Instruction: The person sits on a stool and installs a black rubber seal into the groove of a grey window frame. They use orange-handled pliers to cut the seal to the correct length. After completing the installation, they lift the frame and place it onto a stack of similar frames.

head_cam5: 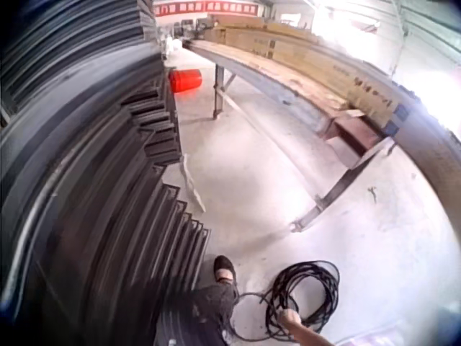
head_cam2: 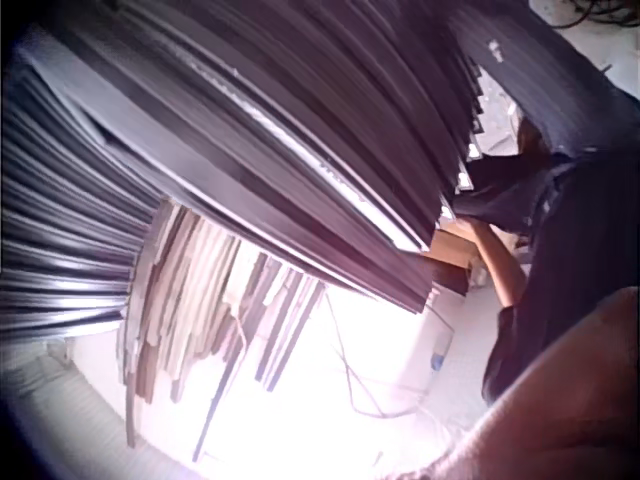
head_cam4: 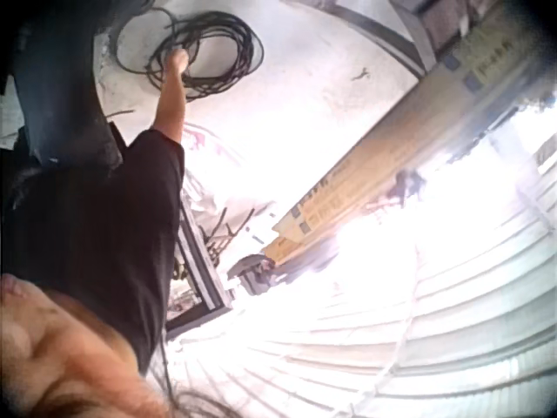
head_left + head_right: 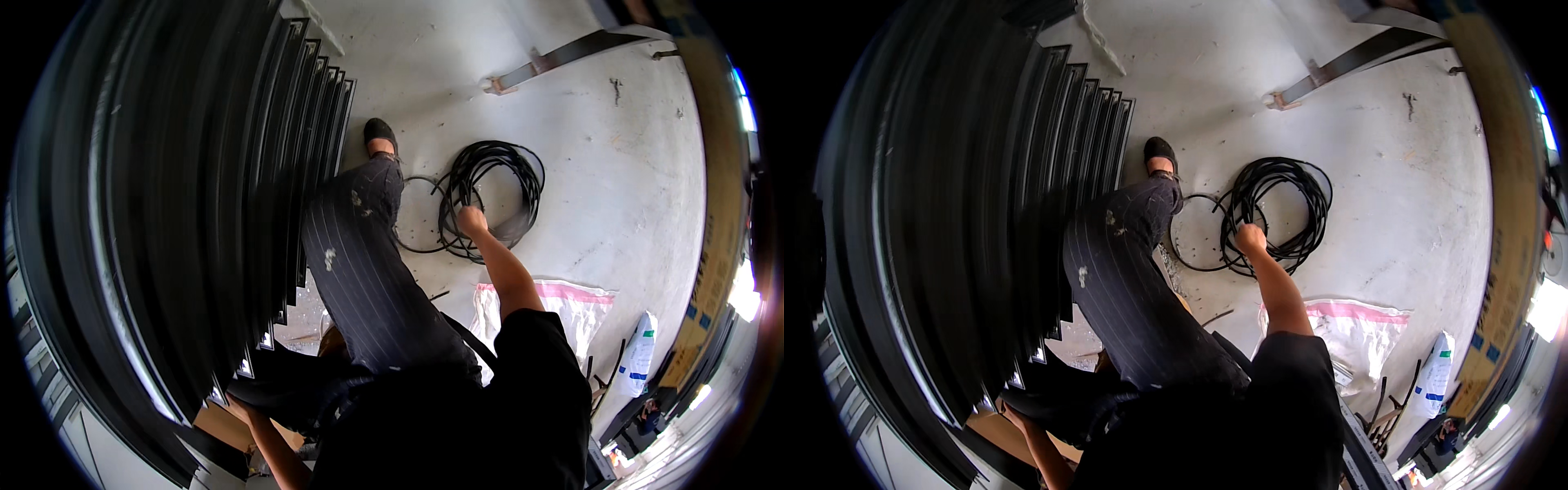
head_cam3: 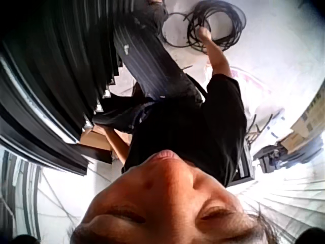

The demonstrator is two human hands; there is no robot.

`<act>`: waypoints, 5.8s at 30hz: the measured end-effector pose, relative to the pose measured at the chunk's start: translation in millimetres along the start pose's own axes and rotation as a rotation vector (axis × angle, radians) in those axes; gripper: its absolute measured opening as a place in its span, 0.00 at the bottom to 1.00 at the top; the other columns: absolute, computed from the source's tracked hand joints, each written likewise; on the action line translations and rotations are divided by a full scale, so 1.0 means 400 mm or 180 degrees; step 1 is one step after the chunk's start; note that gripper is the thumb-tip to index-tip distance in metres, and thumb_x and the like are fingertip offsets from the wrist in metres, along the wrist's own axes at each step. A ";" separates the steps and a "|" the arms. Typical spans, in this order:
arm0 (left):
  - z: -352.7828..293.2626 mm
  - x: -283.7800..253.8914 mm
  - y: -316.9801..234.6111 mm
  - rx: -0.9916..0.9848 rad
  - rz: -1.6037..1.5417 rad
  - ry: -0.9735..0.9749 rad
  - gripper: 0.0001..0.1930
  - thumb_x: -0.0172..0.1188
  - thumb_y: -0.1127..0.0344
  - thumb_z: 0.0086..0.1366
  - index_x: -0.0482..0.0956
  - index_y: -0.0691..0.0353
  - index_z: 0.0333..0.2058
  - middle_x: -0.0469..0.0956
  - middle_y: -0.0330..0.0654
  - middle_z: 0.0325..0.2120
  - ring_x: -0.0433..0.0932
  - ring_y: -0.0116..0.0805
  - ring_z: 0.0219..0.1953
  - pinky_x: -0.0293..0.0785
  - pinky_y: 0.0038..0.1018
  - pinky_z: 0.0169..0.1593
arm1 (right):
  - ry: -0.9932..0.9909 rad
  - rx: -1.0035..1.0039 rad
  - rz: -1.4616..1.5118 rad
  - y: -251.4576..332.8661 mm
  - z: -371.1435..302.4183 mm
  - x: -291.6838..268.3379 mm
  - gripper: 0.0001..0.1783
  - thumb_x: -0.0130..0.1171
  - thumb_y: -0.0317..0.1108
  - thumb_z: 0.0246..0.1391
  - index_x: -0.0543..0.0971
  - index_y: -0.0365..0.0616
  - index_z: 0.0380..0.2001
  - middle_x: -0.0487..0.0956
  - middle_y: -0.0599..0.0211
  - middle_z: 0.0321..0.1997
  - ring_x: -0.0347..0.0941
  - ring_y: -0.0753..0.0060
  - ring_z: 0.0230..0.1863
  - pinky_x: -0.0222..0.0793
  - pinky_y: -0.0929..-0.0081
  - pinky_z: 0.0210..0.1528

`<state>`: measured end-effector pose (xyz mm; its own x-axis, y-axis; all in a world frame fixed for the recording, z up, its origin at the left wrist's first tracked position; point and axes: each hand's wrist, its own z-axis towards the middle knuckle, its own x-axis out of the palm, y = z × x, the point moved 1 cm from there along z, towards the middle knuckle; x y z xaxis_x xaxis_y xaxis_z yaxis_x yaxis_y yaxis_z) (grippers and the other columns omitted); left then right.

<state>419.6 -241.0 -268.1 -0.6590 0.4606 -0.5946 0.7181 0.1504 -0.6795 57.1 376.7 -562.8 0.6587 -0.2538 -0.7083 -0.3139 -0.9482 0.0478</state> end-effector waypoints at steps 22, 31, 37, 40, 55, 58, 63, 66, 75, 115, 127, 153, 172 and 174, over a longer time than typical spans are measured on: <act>-0.337 0.010 0.079 -0.1407 -0.1252 -0.0505 0.30 0.36 0.49 0.73 0.66 0.66 0.62 0.71 0.52 0.58 0.73 0.51 0.56 0.70 0.41 0.62 | -0.0139 0.0662 0.0277 -0.132 0.118 0.136 0.16 0.59 0.36 0.49 0.84 0.46 0.42 0.81 0.52 0.49 0.76 0.51 0.54 0.72 0.62 0.57; -0.435 0.026 0.040 0.0446 0.1206 -0.1512 0.26 0.47 0.56 0.73 0.66 0.74 0.59 0.69 0.60 0.56 0.68 0.52 0.58 0.59 0.38 0.65 | -0.2154 -0.0627 0.1545 -0.020 0.100 -0.162 0.14 0.66 0.29 0.44 0.74 0.42 0.34 0.80 0.56 0.32 0.76 0.47 0.36 0.72 0.58 0.41; -0.605 0.035 0.105 0.0103 0.1159 -0.1547 0.31 0.52 0.55 0.71 0.59 0.73 0.64 0.62 0.60 0.62 0.62 0.53 0.63 0.54 0.40 0.67 | -0.2284 -0.1542 0.2545 0.155 0.093 -0.457 0.09 0.62 0.26 0.52 0.79 0.36 0.37 0.80 0.66 0.32 0.75 0.69 0.33 0.72 0.69 0.42; -0.712 0.021 0.123 0.0379 0.0872 -0.1484 0.27 0.61 0.66 0.66 0.65 0.68 0.60 0.65 0.56 0.60 0.63 0.50 0.63 0.57 0.41 0.66 | -0.0930 -0.2109 0.3792 0.347 -0.110 -0.570 0.10 0.57 0.29 0.61 0.77 0.38 0.45 0.78 0.72 0.35 0.72 0.75 0.30 0.72 0.75 0.39; -0.737 0.016 0.168 0.1886 0.1205 -0.1360 0.05 0.59 0.74 0.60 0.74 0.64 0.35 0.78 0.50 0.38 0.77 0.52 0.43 0.72 0.39 0.48 | -0.1020 -0.3536 0.1243 0.342 -0.692 -0.455 0.24 0.64 0.49 0.56 0.74 0.34 0.38 0.80 0.52 0.31 0.77 0.55 0.32 0.70 0.62 0.38; -0.729 -0.006 0.182 0.1677 0.0897 -0.0924 0.05 0.58 0.72 0.63 0.73 0.63 0.36 0.78 0.53 0.33 0.77 0.54 0.40 0.73 0.39 0.42 | -0.0960 -0.3548 0.1091 0.341 -0.654 -0.446 0.19 0.61 0.41 0.60 0.77 0.31 0.38 0.81 0.57 0.33 0.75 0.67 0.32 0.71 0.69 0.40; -0.801 -0.040 0.194 0.1369 0.1033 0.1047 0.08 0.57 0.62 0.65 0.72 0.59 0.37 0.78 0.52 0.29 0.79 0.57 0.37 0.73 0.43 0.39 | 0.0145 -0.3461 0.1275 0.289 -0.723 -0.532 0.12 0.59 0.35 0.59 0.75 0.36 0.29 0.76 0.71 0.24 0.69 0.77 0.26 0.65 0.71 0.30; -0.863 -0.071 0.166 0.1393 0.1519 0.1434 0.09 0.56 0.60 0.65 0.72 0.58 0.38 0.79 0.52 0.30 0.79 0.56 0.38 0.73 0.44 0.40 | 0.1017 -0.3540 0.0521 0.195 -0.747 -0.545 0.11 0.59 0.33 0.58 0.74 0.40 0.25 0.70 0.81 0.23 0.63 0.86 0.26 0.61 0.78 0.28; -0.833 -0.080 0.120 0.1669 0.2115 0.2008 0.11 0.58 0.56 0.64 0.73 0.57 0.37 0.80 0.50 0.30 0.78 0.54 0.37 0.73 0.45 0.40 | 0.0287 -0.3475 0.0296 0.046 -0.840 -0.514 0.11 0.60 0.35 0.57 0.76 0.36 0.30 0.75 0.64 0.24 0.70 0.73 0.28 0.66 0.71 0.33; -0.517 0.071 -0.668 0.2219 -0.2734 0.2034 0.16 0.46 0.59 0.76 0.74 0.69 0.46 0.59 0.28 0.16 0.54 0.16 0.16 0.50 0.17 0.19 | -0.4014 -0.1002 -0.1339 0.003 -1.115 -1.296 0.28 0.62 0.33 0.53 0.73 0.43 0.59 0.70 0.52 0.64 0.65 0.49 0.64 0.61 0.60 0.67; -0.542 -0.679 -0.287 0.2310 -0.2280 -0.2055 0.20 0.48 0.60 0.76 0.72 0.70 0.56 0.53 0.26 0.17 0.48 0.12 0.17 0.40 0.17 0.19 | -0.2702 -0.1276 -0.0909 -0.141 -0.914 -1.536 0.36 0.61 0.33 0.39 0.70 0.38 0.57 0.77 0.48 0.42 0.74 0.51 0.46 0.69 0.60 0.51; -0.685 -0.019 -0.262 0.2035 -0.0503 -0.0377 0.05 0.54 0.73 0.67 0.74 0.69 0.40 0.75 0.54 0.29 0.75 0.57 0.33 0.71 0.42 0.37 | 0.2214 -0.4837 -0.0190 0.674 -1.274 -0.426 0.32 0.61 0.27 0.43 0.72 0.35 0.56 0.74 0.59 0.46 0.73 0.65 0.50 0.67 0.71 0.55; -0.683 0.005 -0.252 0.2414 -0.0122 -0.0428 0.05 0.53 0.76 0.67 0.74 0.69 0.41 0.74 0.45 0.22 0.77 0.43 0.26 0.73 0.33 0.34 | 0.3310 -0.4206 -0.0107 0.648 -1.215 -0.415 0.22 0.61 0.30 0.56 0.74 0.33 0.54 0.78 0.59 0.48 0.76 0.67 0.49 0.71 0.73 0.52; -0.691 0.008 -0.243 0.2183 -0.0294 -0.0391 0.05 0.51 0.75 0.70 0.73 0.69 0.41 0.74 0.44 0.22 0.77 0.40 0.26 0.73 0.32 0.34 | 0.4610 -0.3366 -0.0030 0.647 -1.205 -0.420 0.22 0.61 0.37 0.61 0.74 0.33 0.53 0.83 0.60 0.45 0.78 0.66 0.49 0.70 0.69 0.57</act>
<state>409.3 -12.5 -85.2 -0.7601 0.3643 -0.5381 0.3816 -0.4200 -0.8234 194.9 81.7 -91.9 0.8544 0.3548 0.3796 -0.1634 -0.5101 0.8444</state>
